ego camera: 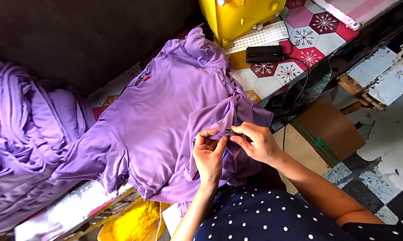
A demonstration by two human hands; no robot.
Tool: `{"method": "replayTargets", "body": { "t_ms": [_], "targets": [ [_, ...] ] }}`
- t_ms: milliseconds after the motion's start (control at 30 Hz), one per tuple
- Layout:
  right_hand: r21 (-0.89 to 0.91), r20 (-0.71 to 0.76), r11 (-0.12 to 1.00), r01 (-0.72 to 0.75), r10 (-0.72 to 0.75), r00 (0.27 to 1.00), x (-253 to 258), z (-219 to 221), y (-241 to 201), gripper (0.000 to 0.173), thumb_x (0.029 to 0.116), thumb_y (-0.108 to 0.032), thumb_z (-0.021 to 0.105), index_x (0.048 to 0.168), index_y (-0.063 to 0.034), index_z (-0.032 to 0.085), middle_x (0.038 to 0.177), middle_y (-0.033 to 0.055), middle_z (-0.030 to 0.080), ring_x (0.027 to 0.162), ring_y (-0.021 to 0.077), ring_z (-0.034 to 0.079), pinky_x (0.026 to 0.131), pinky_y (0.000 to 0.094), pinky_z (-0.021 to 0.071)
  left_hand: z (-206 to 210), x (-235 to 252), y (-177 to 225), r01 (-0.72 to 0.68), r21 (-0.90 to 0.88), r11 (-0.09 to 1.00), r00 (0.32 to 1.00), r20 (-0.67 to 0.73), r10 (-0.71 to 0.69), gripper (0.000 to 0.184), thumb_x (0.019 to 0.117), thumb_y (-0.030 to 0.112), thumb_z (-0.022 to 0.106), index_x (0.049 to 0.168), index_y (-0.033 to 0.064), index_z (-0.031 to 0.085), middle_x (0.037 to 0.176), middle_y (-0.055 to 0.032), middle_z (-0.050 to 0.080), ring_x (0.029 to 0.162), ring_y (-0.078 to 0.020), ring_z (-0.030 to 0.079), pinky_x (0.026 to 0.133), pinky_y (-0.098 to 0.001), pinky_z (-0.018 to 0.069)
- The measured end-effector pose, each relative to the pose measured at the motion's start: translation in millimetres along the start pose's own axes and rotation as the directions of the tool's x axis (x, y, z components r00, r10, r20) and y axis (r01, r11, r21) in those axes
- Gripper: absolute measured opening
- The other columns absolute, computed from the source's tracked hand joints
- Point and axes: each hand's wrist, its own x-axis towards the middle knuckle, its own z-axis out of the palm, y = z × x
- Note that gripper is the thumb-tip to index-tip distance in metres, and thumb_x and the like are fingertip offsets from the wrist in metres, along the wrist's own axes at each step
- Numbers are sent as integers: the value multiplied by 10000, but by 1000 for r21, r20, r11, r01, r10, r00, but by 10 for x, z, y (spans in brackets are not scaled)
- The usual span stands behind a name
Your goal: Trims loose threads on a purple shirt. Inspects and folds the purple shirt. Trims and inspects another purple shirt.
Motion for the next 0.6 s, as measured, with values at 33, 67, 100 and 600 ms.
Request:
{"method": "replayTargets", "body": {
  "t_ms": [33, 67, 100, 600],
  "targets": [
    [1, -7, 1000, 8, -8, 1000, 1, 4, 5, 253, 992, -236, 661, 993, -4, 762, 817, 72, 698, 700, 122, 656, 599, 259, 540, 2, 1, 4, 3, 6, 1000, 1000, -1, -3, 356, 789, -182, 671, 1050, 46, 590, 909, -15, 743, 782, -100, 730, 757, -270, 630],
    [4, -13, 1000, 13, -13, 1000, 2, 6, 5, 246, 991, -228, 662, 989, -4, 763, 817, 72, 701, 706, 121, 661, 605, 256, 544, 0, 0, 5, 6, 13, 1000, 1000, -1, -6, 355, 790, -180, 672, 1051, 46, 588, 911, -13, 740, 781, -99, 727, 756, -269, 628],
    [6, -19, 1000, 17, -17, 1000, 2, 9, 5, 238, 990, -219, 662, 984, -4, 764, 814, 72, 700, 708, 120, 662, 608, 253, 544, 0, 0, 5, 8, 17, 1000, 1000, -3, -8, 352, 790, -179, 673, 1050, 44, 589, 908, -15, 739, 774, -99, 726, 752, -268, 628],
    [196, -4, 967, -164, 168, 986, -199, 110, -30, 319, 1006, -259, 638, 1095, 41, 702, 937, 104, 725, 801, 76, 671, 729, 218, 563, -10, 58, -8, 209, -100, 973, 973, -83, -217, 500, 810, -194, 625, 1233, 37, 494, 987, -56, 710, 790, -122, 722, 757, -297, 630]
  ]
}}
